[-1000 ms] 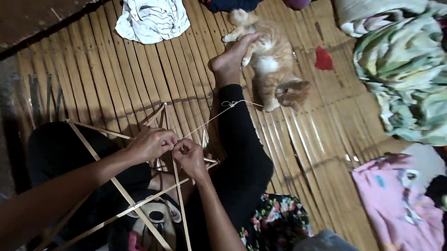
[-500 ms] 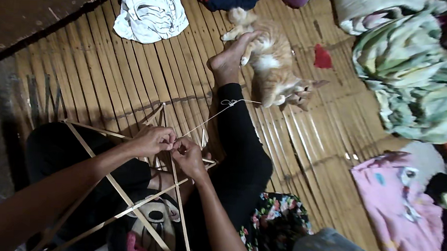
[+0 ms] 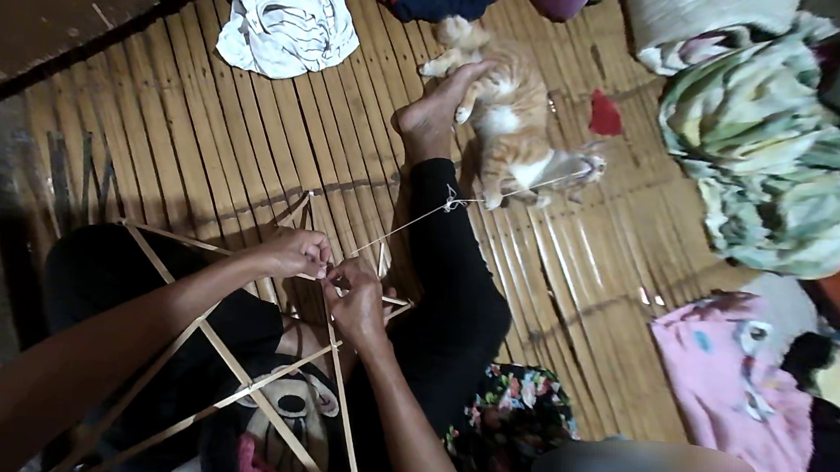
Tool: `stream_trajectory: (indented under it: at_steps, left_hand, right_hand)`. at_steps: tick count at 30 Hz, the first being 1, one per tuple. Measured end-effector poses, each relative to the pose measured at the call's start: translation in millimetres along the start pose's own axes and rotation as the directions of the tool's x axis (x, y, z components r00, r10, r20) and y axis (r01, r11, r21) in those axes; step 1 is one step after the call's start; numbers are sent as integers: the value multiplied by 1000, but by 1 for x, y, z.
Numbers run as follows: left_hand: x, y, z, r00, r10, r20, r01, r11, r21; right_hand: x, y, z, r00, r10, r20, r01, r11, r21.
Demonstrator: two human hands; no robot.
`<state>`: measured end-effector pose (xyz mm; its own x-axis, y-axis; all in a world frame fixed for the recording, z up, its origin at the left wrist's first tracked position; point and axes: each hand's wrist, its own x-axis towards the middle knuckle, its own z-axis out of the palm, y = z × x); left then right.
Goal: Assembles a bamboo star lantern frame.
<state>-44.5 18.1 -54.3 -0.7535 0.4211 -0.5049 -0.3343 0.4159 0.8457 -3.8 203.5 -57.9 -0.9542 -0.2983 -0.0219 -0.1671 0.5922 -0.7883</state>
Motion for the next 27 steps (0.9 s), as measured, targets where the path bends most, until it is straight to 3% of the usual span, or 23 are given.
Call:
stream_trajectory:
  at_steps: [10, 12, 15, 19, 23, 27]
  left_hand:
    - [-4, 2, 0, 998, 48, -27, -50, 996, -77]
    - [-5, 3, 2, 997, 41, -66, -42, 999, -13]
    - [-11, 7, 8, 982, 136, -134, -97, 960, 261]
    - [-16, 0, 14, 902, 428, -53, -312, 733, 604]
    - [-14, -5, 7, 859, 511, -22, -375, 659, 652]
    - [-9, 0, 4, 939, 344, -11, -274, 765, 583]
  right_hand:
    - [1, 4, 0, 999, -42, 12, 41, 994, 106]
    - [0, 7, 0, 999, -44, 23, 40, 991, 129]
    - [-1, 11, -2, 999, -33, 43, 26, 987, 160]
    - [3, 13, -6, 997, -45, 59, 32, 979, 203]
    - [8, 15, -8, 995, -59, 80, 39, 972, 234]
    - [14, 25, -8, 987, -118, 111, 81, 954, 289]
